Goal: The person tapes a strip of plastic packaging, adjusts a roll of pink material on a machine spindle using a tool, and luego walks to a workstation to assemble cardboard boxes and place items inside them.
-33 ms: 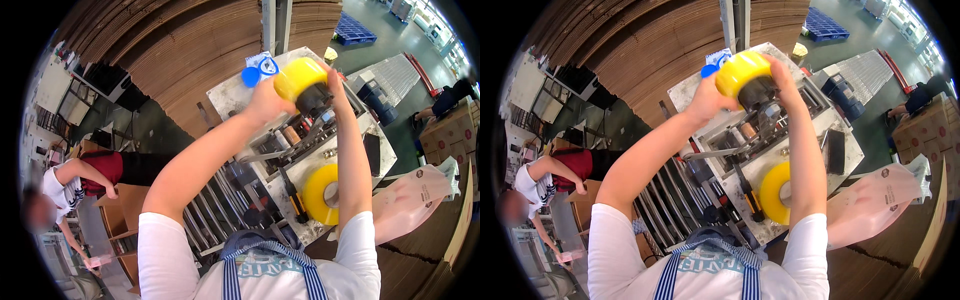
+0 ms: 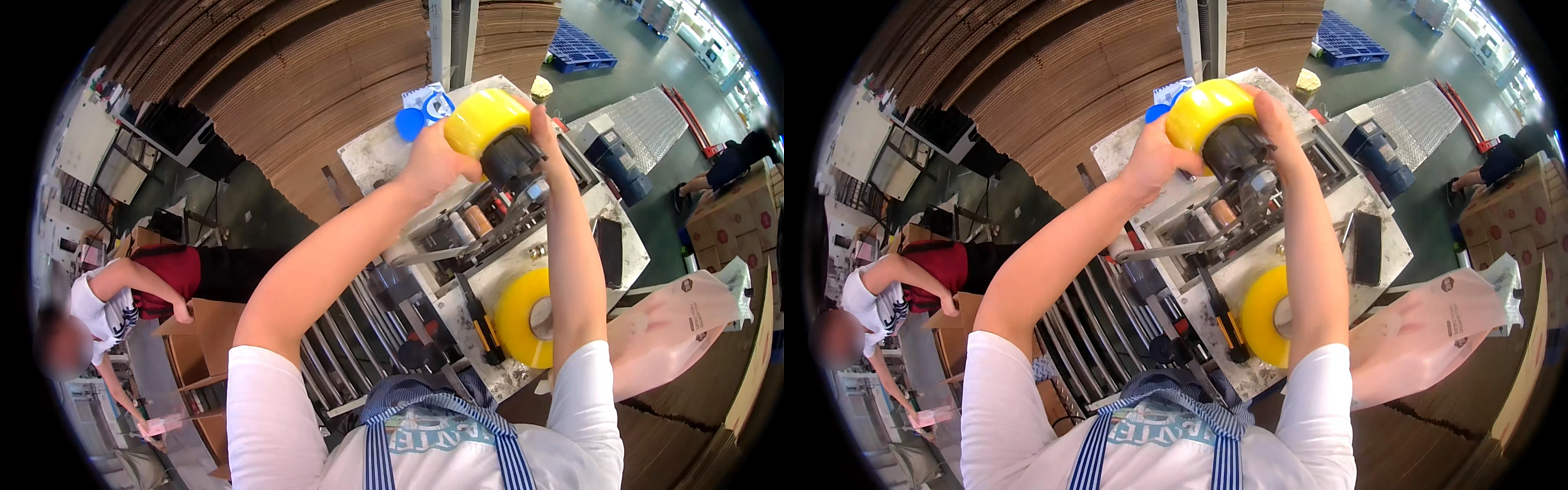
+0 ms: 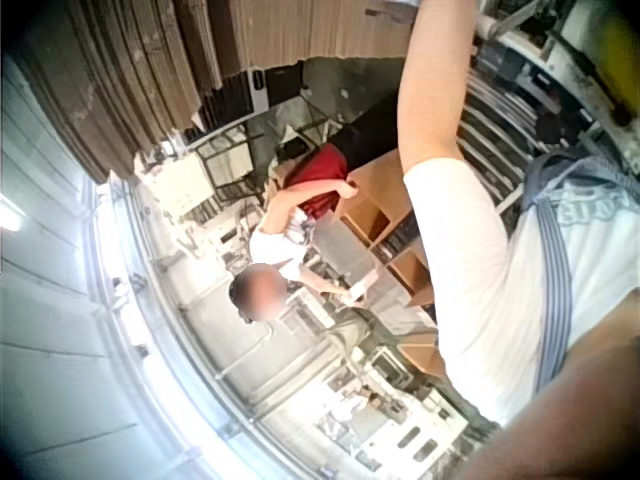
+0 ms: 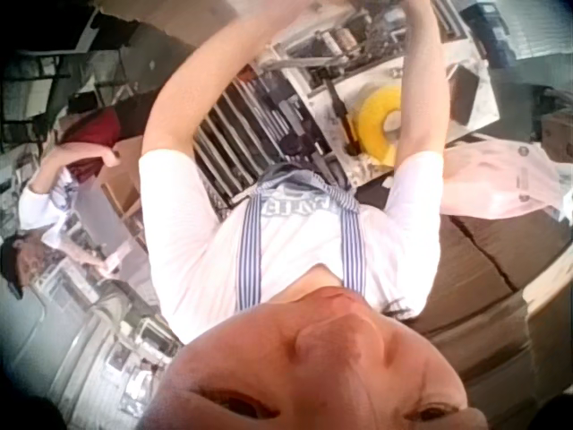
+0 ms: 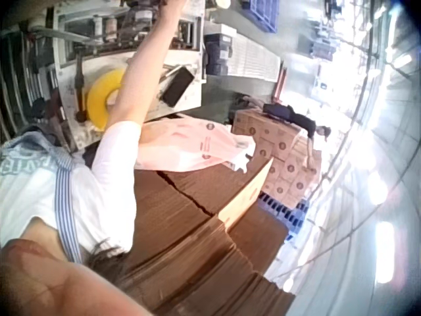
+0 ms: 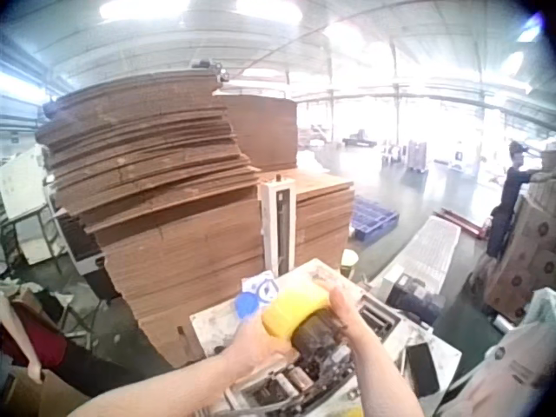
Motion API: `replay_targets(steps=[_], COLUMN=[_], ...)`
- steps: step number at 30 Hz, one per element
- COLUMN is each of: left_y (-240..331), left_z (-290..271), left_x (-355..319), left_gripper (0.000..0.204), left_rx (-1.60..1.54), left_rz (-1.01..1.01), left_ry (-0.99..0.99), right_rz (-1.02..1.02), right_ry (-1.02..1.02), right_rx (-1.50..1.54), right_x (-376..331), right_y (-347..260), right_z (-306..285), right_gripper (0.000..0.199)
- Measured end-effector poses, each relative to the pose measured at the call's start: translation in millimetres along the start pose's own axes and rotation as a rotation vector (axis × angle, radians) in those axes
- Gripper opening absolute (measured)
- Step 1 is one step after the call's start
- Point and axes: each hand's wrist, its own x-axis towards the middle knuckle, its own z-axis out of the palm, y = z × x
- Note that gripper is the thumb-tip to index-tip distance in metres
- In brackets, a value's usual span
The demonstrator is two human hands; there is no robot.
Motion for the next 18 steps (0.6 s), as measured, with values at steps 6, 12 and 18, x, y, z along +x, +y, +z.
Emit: replay_targets(steps=[6,12,18], left_y=[-8,1,-2], left_z=[2,-4,-34], left_x=[20,20,31], left_gripper=[0.046,0.049,0.048], left_rx=[-0.082,-0.100,-0.291], left_rz=[0.120,0.055,0.098], left_ry=[0.507,0.897,0.751], right_rz=[0.248,-0.514,-0.174], right_ry=[0.179,1.228,0.094], right_rx=[-0.259,-0.453,-0.974], right_x=[38,-94,-143], right_y=[13,4,30], right_z=[9,44,184], right_gripper=[0.056,0.013,0.052])
